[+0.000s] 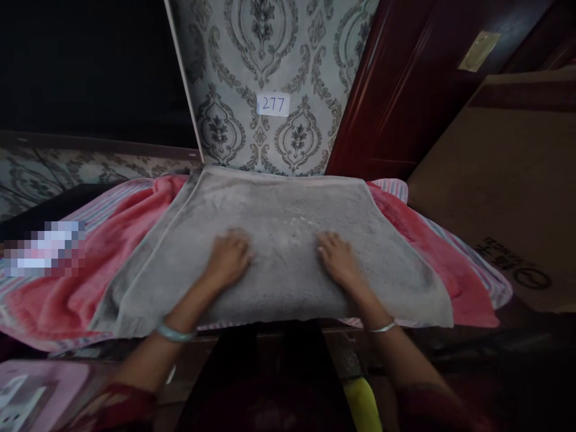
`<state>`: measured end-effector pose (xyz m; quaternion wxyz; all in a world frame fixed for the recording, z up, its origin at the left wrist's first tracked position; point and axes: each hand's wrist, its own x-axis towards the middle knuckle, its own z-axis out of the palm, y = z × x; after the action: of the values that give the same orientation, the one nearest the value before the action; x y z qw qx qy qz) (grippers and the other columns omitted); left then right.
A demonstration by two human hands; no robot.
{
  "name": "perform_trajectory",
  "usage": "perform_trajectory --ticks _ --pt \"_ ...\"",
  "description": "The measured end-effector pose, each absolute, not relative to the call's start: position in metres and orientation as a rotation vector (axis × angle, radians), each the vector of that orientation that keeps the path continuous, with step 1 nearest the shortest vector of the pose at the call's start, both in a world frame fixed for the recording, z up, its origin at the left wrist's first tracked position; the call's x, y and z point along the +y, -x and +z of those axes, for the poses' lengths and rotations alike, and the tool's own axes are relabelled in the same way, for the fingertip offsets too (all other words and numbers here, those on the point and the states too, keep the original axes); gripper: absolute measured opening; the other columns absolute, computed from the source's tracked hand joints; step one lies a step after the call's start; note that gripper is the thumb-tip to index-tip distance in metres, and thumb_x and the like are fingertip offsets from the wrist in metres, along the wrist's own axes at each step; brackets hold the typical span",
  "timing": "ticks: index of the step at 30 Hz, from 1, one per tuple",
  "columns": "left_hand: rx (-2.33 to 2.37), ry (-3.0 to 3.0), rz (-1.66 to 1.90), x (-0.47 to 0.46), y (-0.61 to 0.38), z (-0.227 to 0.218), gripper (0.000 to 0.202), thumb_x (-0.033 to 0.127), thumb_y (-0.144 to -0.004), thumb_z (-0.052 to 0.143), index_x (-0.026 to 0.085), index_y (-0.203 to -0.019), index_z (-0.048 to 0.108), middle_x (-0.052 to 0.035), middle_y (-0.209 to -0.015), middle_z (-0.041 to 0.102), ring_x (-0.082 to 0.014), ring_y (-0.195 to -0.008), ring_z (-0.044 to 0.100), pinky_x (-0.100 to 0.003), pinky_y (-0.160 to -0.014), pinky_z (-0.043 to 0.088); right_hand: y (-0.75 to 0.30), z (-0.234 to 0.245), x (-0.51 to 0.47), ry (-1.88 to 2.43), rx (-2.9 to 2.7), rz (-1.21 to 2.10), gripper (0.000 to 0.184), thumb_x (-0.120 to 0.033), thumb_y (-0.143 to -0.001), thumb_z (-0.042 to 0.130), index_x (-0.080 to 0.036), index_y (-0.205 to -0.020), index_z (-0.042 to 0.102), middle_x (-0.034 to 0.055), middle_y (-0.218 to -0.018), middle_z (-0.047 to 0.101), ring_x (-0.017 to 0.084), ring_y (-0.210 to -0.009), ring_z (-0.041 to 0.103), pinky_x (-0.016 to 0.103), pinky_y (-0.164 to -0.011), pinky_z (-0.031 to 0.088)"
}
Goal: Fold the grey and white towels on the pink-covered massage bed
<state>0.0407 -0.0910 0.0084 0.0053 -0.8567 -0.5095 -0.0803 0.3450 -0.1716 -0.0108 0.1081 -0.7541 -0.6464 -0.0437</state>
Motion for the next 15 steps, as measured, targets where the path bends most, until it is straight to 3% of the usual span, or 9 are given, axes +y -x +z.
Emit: perform_trajectory --ticks 2,6,10,15 --pt "-1.337 2.93 -0.173 -0.113 -0.078 0.002 0.059 0.047 -0.098 0.038 0.026 -0.153 0.04 -0.0084 -0.166 0.027 -0.0325 -0.153 0.021 -0.057 -0.122 0.02 -0.298 -0.015 -0.162 2.108 -2.033 -0.032 0.054 -0.033 -0.102 0.027 -0.027 -0.155 0.039 0.0077 -0.162 0.034 0.031 -0.148 0.031 0.056 -0.115 0.029" --pt "-1.294 2.988 -0.154 -0.139 -0.107 -0.011 0.061 0.052 -0.1 0.032 0.028 -0.156 0.035 -0.0075 -0.165 0.028 -0.0329 -0.154 0.019 -0.062 -0.122 0.016 -0.276 -0.021 -0.168 2.086 -2.137 0.044 0.055 -0.038 -0.103 0.029 -0.029 -0.157 0.035 0.0033 -0.165 0.026 0.03 -0.152 0.022 0.055 -0.119 0.023" --pt "-1.442 2.864 -0.074 -0.139 -0.052 -0.012 0.066 0.059 -0.096 0.039 0.03 -0.156 0.036 -0.0072 -0.166 0.026 -0.0347 -0.154 0.019 -0.06 -0.122 0.019 -0.325 -0.026 -0.189 2.241 -2.054 -0.008 0.058 -0.046 -0.102 0.029 -0.03 -0.157 0.034 0.0026 -0.164 0.027 0.03 -0.152 0.023 0.053 -0.119 0.025" --pt "-1.764 2.431 -0.121 -0.141 0.058 -0.017 0.069 0.056 -0.095 0.032 0.022 -0.153 0.043 -0.0124 -0.162 0.035 -0.0388 -0.151 0.025 -0.063 -0.119 0.022 -0.419 -0.048 -0.234 2.55 -1.702 -0.171 0.06 -0.047 -0.1 0.022 -0.028 -0.155 0.039 0.0043 -0.161 0.036 0.032 -0.149 0.03 0.056 -0.118 0.029"
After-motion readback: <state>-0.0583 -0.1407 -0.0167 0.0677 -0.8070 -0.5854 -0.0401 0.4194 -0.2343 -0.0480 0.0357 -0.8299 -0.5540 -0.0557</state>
